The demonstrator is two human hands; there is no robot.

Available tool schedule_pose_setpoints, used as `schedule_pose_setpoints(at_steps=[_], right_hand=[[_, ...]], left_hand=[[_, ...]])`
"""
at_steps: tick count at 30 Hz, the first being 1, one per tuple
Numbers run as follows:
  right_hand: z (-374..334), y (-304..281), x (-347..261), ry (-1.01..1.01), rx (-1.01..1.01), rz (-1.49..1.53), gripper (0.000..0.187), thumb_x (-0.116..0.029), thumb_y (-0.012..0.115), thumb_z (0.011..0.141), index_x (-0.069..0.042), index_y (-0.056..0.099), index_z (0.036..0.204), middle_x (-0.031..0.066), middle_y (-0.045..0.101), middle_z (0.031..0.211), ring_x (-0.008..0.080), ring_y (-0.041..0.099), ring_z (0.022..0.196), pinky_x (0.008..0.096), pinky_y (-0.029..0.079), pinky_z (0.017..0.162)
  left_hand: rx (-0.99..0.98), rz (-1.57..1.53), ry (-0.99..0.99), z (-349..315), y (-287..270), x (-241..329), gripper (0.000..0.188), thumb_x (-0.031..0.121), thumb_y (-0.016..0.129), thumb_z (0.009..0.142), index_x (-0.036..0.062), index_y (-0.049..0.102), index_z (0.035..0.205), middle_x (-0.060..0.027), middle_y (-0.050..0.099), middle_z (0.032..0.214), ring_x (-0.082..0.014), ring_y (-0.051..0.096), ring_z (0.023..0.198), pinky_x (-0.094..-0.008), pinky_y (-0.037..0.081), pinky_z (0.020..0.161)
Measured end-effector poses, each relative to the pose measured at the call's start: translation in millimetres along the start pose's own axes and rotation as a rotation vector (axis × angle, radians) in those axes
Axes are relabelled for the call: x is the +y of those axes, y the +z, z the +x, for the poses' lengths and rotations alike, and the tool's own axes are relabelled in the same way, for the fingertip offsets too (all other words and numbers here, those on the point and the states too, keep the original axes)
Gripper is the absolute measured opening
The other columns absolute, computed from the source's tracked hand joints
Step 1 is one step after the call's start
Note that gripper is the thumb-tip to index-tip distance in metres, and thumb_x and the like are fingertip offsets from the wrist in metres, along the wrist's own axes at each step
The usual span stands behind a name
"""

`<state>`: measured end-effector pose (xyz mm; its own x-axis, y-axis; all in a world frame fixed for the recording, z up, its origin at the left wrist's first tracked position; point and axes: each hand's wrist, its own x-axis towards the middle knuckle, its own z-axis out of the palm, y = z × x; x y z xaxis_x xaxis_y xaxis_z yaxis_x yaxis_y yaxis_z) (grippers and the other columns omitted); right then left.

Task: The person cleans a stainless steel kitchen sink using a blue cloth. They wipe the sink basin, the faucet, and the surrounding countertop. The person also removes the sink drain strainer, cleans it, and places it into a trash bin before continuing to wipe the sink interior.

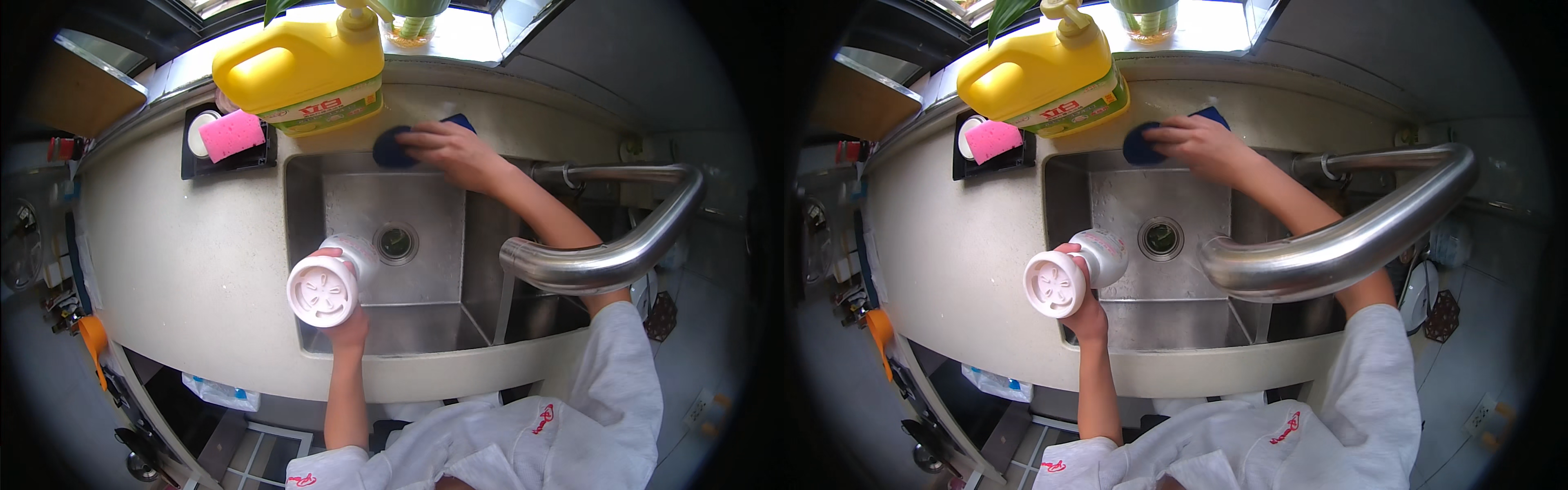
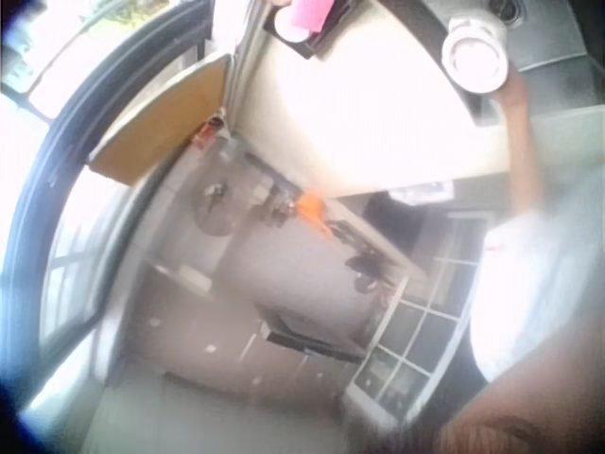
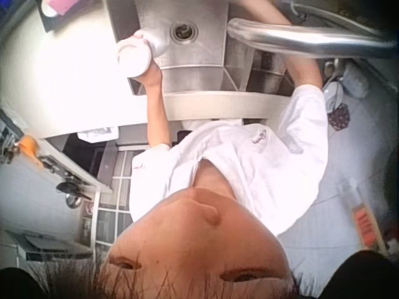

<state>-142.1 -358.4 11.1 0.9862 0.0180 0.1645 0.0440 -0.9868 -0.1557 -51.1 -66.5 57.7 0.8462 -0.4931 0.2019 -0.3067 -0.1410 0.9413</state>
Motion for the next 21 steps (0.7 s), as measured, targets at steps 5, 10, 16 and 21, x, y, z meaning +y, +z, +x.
schedule_pose_setpoints(at_steps=[5, 10, 16, 21], right_hand=[[3, 21, -15, 0.366, 0.277, -0.146, 0.040, 0.003, 0.056, 0.073, -0.005, 0.068, 0.111, 0.0053, 0.060, 0.129, 0.0276, 0.058, 0.110, 0.0367, 0.050, 0.092], [-25, 15, -9, 0.974, 0.304, -0.328, 0.036, 0.000, 0.055, 0.079, -0.007, 0.066, 0.112, 0.0060, 0.057, 0.131, 0.0349, 0.058, 0.102, 0.0441, 0.054, 0.085], [-44, 19, -16, 1.170, 0.299, -0.344, 0.040, -0.001, 0.057, 0.078, -0.011, 0.064, 0.115, 0.0034, 0.051, 0.135, 0.0366, 0.057, 0.102, 0.0456, 0.056, 0.078], [-3, 5, -13, 0.937, 0.298, -0.130, 0.041, 0.002, 0.056, 0.075, -0.010, 0.066, 0.113, 0.0054, 0.058, 0.129, 0.0359, 0.056, 0.098, 0.0422, 0.054, 0.084]], left_hand=[[-0.005, 0.038, -0.074, -1, -11, -12, 0.032, -0.001, 0.061, 0.085, 0.0018, 0.063, 0.117, -0.0109, 0.064, 0.115, -0.0259, 0.060, 0.109, -0.0386, 0.043, 0.097], [-0.058, -0.082, -0.030, 11, -7, -2, 0.021, 0.005, 0.066, 0.090, 0.0005, 0.058, 0.109, -0.0068, 0.063, 0.106, -0.0168, 0.058, 0.098, -0.0316, 0.045, 0.091], [-0.184, -0.253, 0.066, 31, 46, -7, 0.041, -0.004, 0.072, 0.082, -0.0033, 0.056, 0.119, -0.0089, 0.065, 0.110, -0.0163, 0.060, 0.105, -0.0316, 0.044, 0.096], [-0.179, -0.318, 0.118, 69, 75, 29, 0.028, -0.001, 0.068, 0.087, -0.0025, 0.060, 0.113, -0.0090, 0.068, 0.106, -0.0170, 0.063, 0.099, -0.0307, 0.046, 0.092]])
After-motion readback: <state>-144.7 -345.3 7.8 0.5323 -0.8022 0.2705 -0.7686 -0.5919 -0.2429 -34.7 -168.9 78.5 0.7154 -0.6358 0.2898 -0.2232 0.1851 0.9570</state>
